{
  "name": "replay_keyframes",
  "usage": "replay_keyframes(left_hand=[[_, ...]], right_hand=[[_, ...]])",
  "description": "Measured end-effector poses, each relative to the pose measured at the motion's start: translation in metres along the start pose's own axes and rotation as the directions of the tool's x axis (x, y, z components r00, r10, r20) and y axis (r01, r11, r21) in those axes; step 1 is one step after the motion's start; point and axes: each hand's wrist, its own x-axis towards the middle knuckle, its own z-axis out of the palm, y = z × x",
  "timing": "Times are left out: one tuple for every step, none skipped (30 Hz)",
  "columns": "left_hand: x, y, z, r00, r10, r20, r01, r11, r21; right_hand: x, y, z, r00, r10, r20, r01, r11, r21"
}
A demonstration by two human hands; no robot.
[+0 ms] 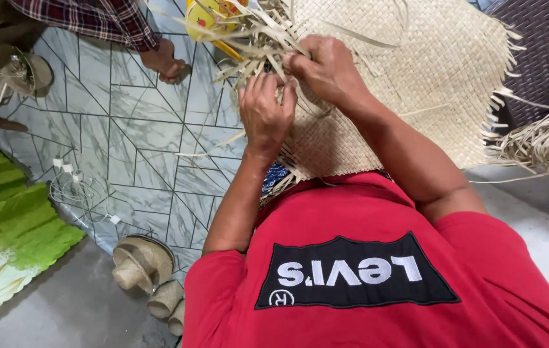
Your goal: Weaving a mat by hand using dried plant fibers and tucking in the edges.
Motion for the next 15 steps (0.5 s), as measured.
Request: replay_keyframes(left_hand=[[0.001,0.002,-0.003,0.998,0.06,-0.029,-0.06,0.998,0.031],[-0.001,0.004,-0.007,0.992,0.114,-0.054,-0.111,0.992,0.065],[0.0,-0.001,-0.003,0.993,0.109,-0.05,-0.105,0.992,0.067],[-0.001,-0.006,0.001,0.996,0.084,-0.022,-0.082,0.994,0.067],[-0.001,-0.01,0.004,0.998,0.059,0.006,-0.059,0.996,0.067],[-0.001,-0.012,0.002,0.998,0.062,0.004,-0.062,0.996,0.069],[-0.001,-0.014,0.0,0.997,-0.054,0.051,0.054,0.999,-0.005],[0.002,-0.014,0.0,0.982,-0.161,0.101,0.169,0.982,-0.079],[0.008,-0.008,-0.007,0.983,-0.155,0.093,0.163,0.983,-0.082],[0.009,-0.003,-0.013,0.955,-0.263,0.139,0.289,0.93,-0.226],[0.011,0.002,-0.019,0.912,-0.357,0.201,0.407,0.84,-0.357],[0.01,0.002,-0.017,0.909,-0.363,0.205,0.415,0.838,-0.355],[0.01,0.001,-0.016,0.936,-0.315,0.158,0.353,0.855,-0.38],[0.011,0.001,-0.015,0.959,-0.261,0.108,0.282,0.871,-0.401],[0.01,0.003,-0.016,0.959,-0.262,0.112,0.285,0.872,-0.399]], right_hand=[[0.0,-0.018,-0.006,1.0,0.005,0.014,-0.008,0.98,0.197],[-0.001,-0.036,-0.01,0.999,0.009,0.037,-0.023,0.921,0.389],[-0.01,-0.053,-0.021,0.999,0.013,0.042,-0.028,0.92,0.392],[-0.017,-0.07,-0.033,0.986,-0.139,0.09,0.078,0.871,0.485],[-0.025,-0.088,-0.045,0.95,-0.29,0.118,0.172,0.797,0.579],[-0.018,-0.08,-0.044,0.949,-0.292,0.115,0.175,0.796,0.579],[-0.012,-0.072,-0.043,0.933,-0.348,0.095,0.281,0.864,0.417],[-0.003,-0.064,-0.044,0.909,-0.409,0.088,0.38,0.895,0.233],[0.005,-0.04,-0.036,0.906,-0.414,0.086,0.387,0.894,0.226],[0.011,-0.015,-0.026,0.926,-0.366,0.098,0.374,0.924,-0.085],[0.017,0.01,-0.015,0.944,-0.317,0.094,0.328,0.861,-0.387],[0.016,0.014,-0.012,0.945,-0.312,0.099,0.325,0.864,-0.383],[0.014,0.018,-0.01,0.941,-0.327,0.09,0.33,0.825,-0.458],[0.014,0.021,-0.008,0.935,-0.345,0.077,0.332,0.779,-0.532],[0.014,0.02,-0.007,0.936,-0.343,0.077,0.329,0.782,-0.529]])
